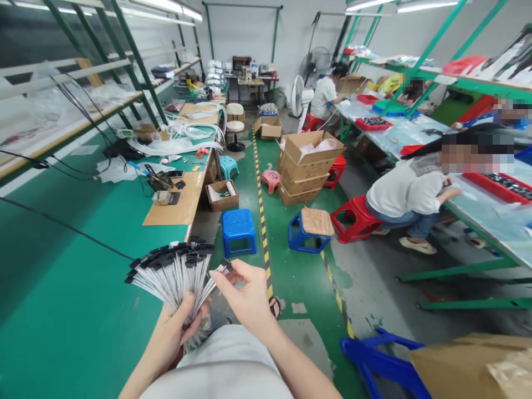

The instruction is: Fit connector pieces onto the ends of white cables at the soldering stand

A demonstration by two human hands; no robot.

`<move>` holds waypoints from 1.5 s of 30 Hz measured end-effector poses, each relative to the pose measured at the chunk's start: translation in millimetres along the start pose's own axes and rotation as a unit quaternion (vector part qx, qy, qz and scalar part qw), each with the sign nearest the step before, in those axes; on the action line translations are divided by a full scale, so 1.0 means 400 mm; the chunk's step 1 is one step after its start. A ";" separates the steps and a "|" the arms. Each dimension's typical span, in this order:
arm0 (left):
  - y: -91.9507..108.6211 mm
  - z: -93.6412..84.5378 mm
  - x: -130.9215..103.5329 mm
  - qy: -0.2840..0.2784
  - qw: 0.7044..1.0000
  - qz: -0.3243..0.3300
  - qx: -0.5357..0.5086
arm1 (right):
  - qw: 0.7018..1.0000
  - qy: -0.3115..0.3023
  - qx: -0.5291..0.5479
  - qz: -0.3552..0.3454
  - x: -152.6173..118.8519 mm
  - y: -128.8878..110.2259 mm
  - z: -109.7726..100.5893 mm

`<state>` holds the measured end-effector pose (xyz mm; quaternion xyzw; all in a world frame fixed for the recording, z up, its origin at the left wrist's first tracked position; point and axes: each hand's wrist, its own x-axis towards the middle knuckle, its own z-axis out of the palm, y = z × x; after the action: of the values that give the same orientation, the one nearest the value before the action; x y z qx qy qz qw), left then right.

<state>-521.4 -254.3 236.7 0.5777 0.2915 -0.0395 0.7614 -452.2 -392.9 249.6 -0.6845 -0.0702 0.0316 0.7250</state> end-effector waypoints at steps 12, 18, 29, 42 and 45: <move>-0.005 -0.023 -0.004 -0.006 0.999 0.029 0.036 | 0.990 -0.039 0.002 -0.137 -0.040 -0.028 -0.011; 0.000 -0.026 -0.015 0.000 1.000 0.003 0.012 | 0.968 -0.136 0.209 -0.013 -0.032 -0.032 -0.013; -0.012 -0.019 0.007 -0.004 1.000 0.003 0.005 | 0.991 -0.057 0.116 -0.019 -0.008 -0.049 0.020; -0.017 0.001 0.000 -0.024 0.999 0.021 0.012 | 0.959 -0.103 0.247 0.095 -0.001 -0.035 0.014; -0.024 -0.003 -0.001 -0.039 0.998 0.024 0.039 | 0.980 -0.071 0.176 0.060 -0.011 -0.049 0.016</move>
<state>-526.2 -256.5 228.6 0.6114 0.2464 -0.0551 0.7499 -458.4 -388.5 269.3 -0.5453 -0.0742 0.1355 0.8239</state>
